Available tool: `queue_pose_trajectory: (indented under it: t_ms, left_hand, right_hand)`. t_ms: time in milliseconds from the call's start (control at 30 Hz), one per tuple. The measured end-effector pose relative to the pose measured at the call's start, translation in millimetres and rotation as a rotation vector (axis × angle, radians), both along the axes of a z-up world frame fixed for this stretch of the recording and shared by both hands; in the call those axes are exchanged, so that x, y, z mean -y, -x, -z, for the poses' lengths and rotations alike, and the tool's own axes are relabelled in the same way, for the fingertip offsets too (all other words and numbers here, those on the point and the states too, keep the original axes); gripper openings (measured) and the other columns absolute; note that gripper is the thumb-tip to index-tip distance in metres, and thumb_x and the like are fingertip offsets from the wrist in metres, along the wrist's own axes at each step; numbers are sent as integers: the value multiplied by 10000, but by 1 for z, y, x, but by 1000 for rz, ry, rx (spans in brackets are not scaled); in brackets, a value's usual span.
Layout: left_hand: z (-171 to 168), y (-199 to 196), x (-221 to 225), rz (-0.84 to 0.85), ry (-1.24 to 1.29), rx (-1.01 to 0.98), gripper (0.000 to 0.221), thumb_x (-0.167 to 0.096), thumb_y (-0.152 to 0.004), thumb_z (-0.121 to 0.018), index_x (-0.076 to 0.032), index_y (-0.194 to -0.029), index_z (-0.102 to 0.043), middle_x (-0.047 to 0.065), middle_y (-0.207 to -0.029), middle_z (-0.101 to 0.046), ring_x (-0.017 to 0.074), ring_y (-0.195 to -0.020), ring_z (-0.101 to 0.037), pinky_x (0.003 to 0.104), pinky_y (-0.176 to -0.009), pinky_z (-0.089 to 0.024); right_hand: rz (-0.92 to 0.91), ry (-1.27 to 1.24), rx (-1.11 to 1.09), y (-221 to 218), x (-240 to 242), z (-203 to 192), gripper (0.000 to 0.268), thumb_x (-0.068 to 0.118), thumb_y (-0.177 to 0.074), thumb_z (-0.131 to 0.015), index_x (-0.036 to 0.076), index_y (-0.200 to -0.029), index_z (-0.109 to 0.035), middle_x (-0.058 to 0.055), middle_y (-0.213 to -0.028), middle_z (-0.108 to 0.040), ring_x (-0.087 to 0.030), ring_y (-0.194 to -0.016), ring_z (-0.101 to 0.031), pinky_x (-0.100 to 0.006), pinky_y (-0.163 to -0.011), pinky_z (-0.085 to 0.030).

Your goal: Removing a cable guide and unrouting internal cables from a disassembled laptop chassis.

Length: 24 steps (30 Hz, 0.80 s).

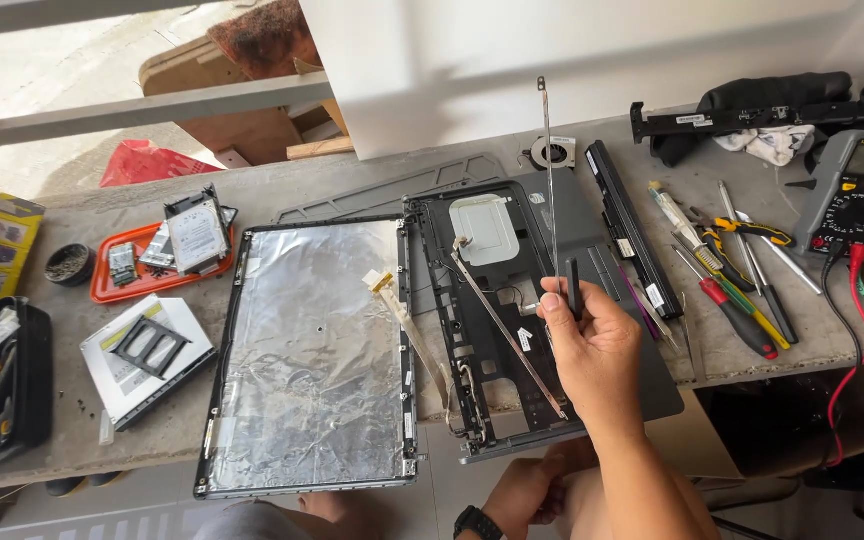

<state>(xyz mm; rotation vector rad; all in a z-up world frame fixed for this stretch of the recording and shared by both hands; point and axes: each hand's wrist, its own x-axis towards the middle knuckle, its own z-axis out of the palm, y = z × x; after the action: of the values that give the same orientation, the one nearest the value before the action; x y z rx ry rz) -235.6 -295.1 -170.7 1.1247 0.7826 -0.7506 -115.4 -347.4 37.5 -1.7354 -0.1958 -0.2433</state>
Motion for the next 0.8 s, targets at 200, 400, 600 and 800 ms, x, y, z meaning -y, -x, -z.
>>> queue_pose_trajectory:
  t_ms: [200, 400, 600, 800]
  left_hand:
    - [-179, 27, -21, 524, -499, 545, 602, -273, -979, -447, -345, -1555, -605, 261, -1170, -779, 499, -1163, -723, 541, -915, -537]
    - [-158, 45, -107, 1216, -277, 1040, 284, -263, -1210, -444, -167, -1343, -676, 103, -1510, -773, 234, -1365, -745, 435, -1227, -515]
    - [-271, 17, -197, 48, -695, 1113, 337, -408, -1085, -754, -129, -1274, -755, -39, -998, -797, 85, -795, -671, 312, -763, -590]
    - [-230, 30, -209, -401, -295, 1038, 419, -361, -1103, -760, -76, -1408, -799, 15, -1019, -772, 88, -929, -720, 283, -785, -692]
  right_hand:
    - [0, 31, -11, 5, -8, -2, 237, 225, -1115, -749, 79, -1260, -866, -19, -1042, -880, -147, -982, -878, -270, -920, -688]
    - [-32, 155, 64, 19, -15, 0, 227, 222, -1099, -794, 138, -1270, -917, 49, -913, -678, -79, -700, -517, -250, -687, -471]
    - [-140, 196, 11, 48, -62, 3, 264, 313, -965, -907, 112, -1135, -915, 10, -959, -908, -78, -828, -750, -268, -813, -604]
    - [-290, 265, 101, 73, -111, 3, 305, 439, -969, -872, 137, -945, -911, 40, -705, -698, -88, -635, -528, -289, -625, -462]
